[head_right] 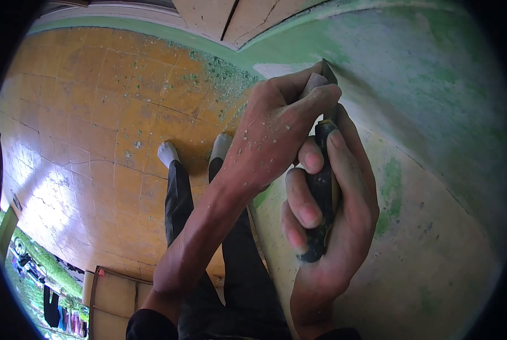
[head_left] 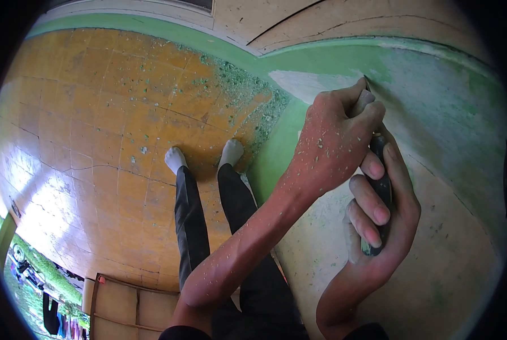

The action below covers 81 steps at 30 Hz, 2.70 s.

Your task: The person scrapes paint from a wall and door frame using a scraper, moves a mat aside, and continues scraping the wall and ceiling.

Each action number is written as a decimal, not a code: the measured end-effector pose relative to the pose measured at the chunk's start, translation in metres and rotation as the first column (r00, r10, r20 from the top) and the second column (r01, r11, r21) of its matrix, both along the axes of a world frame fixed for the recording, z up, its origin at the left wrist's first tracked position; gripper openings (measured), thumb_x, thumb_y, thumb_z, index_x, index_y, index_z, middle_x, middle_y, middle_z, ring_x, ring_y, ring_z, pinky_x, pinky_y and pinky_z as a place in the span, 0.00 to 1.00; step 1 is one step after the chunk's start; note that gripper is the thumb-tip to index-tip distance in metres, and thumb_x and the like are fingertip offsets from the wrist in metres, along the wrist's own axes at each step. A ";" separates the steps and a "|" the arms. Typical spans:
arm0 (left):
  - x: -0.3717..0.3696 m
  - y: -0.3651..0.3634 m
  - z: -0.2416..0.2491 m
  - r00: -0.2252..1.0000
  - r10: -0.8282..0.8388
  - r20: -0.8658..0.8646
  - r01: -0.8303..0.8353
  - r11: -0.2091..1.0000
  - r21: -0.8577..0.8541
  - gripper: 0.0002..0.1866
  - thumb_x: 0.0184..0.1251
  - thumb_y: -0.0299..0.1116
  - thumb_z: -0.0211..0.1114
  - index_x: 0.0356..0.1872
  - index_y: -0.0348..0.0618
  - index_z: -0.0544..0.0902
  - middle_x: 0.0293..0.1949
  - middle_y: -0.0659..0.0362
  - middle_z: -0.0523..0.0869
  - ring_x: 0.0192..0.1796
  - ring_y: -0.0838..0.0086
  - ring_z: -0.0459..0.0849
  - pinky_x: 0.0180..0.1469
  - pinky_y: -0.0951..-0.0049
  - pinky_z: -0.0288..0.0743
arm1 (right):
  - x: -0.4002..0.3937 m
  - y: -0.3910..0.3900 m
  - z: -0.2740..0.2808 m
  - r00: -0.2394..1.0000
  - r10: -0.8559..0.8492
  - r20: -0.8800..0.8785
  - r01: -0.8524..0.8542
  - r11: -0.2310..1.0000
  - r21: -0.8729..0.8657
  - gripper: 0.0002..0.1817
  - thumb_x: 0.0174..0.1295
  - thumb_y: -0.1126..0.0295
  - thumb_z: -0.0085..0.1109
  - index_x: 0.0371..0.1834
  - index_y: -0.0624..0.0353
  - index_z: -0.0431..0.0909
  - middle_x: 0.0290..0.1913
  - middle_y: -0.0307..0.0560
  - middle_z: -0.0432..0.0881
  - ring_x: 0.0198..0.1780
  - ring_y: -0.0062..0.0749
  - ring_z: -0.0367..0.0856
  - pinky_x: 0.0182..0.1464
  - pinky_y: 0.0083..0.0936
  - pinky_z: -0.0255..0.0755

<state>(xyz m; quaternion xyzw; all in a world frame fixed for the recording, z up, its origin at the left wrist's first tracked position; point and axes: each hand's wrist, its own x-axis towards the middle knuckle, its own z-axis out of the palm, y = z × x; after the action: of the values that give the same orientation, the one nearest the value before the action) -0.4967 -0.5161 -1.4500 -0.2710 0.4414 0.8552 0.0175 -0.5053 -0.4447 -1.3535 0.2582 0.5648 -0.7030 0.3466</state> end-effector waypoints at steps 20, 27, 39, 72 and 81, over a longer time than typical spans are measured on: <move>-0.003 0.000 -0.012 0.999 0.034 -0.011 -0.035 0.992 -0.118 0.14 0.66 0.36 0.57 0.31 0.32 0.80 0.24 0.62 0.79 0.26 0.83 0.73 0.31 0.75 0.70 | -0.002 0.004 -0.001 0.998 0.019 0.052 -0.023 0.997 0.079 0.21 0.75 0.65 0.43 0.66 0.64 0.65 0.33 0.36 0.68 0.16 0.12 0.63 0.09 0.12 0.58; -0.004 0.006 -0.007 0.997 0.061 -0.037 -0.065 0.990 -0.128 0.13 0.66 0.35 0.57 0.30 0.32 0.80 0.23 0.62 0.79 0.27 0.83 0.74 0.31 0.75 0.70 | -0.003 -0.001 -0.003 0.997 0.068 -0.038 -0.064 0.994 0.090 0.21 0.74 0.66 0.44 0.67 0.64 0.65 0.32 0.36 0.69 0.16 0.12 0.63 0.09 0.12 0.56; -0.003 0.008 0.006 0.999 0.052 0.002 -0.051 0.995 -0.091 0.13 0.65 0.34 0.58 0.27 0.33 0.76 0.23 0.64 0.76 0.28 0.83 0.69 0.31 0.73 0.67 | -0.004 0.007 0.005 0.997 0.066 -0.033 -0.063 0.992 0.106 0.21 0.74 0.66 0.44 0.67 0.63 0.64 0.32 0.36 0.68 0.15 0.13 0.63 0.09 0.13 0.57; -0.013 0.025 0.015 0.996 0.054 0.078 -0.050 0.998 -0.048 0.13 0.63 0.32 0.56 0.26 0.29 0.73 0.19 0.57 0.72 0.27 0.81 0.69 0.33 0.69 0.70 | -0.013 0.025 0.005 0.998 0.064 -0.003 -0.063 0.986 0.154 0.25 0.74 0.66 0.46 0.71 0.62 0.62 0.30 0.33 0.67 0.14 0.10 0.61 0.08 0.10 0.53; -0.015 0.022 0.014 0.999 0.039 0.034 -0.030 0.970 -0.242 0.13 0.62 0.33 0.57 0.27 0.30 0.77 0.19 0.58 0.75 0.27 0.82 0.71 0.32 0.70 0.71 | -0.009 0.023 0.018 0.997 0.063 -0.032 -0.061 0.996 0.067 0.23 0.74 0.66 0.43 0.70 0.64 0.62 0.30 0.35 0.67 0.13 0.11 0.60 0.07 0.10 0.53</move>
<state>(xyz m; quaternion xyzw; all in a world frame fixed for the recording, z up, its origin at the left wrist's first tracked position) -0.5114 -0.4942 -1.4359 -0.2953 0.5367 0.7901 -0.0220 -0.5147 -0.4218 -1.3353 0.2395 0.6012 -0.6773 0.3499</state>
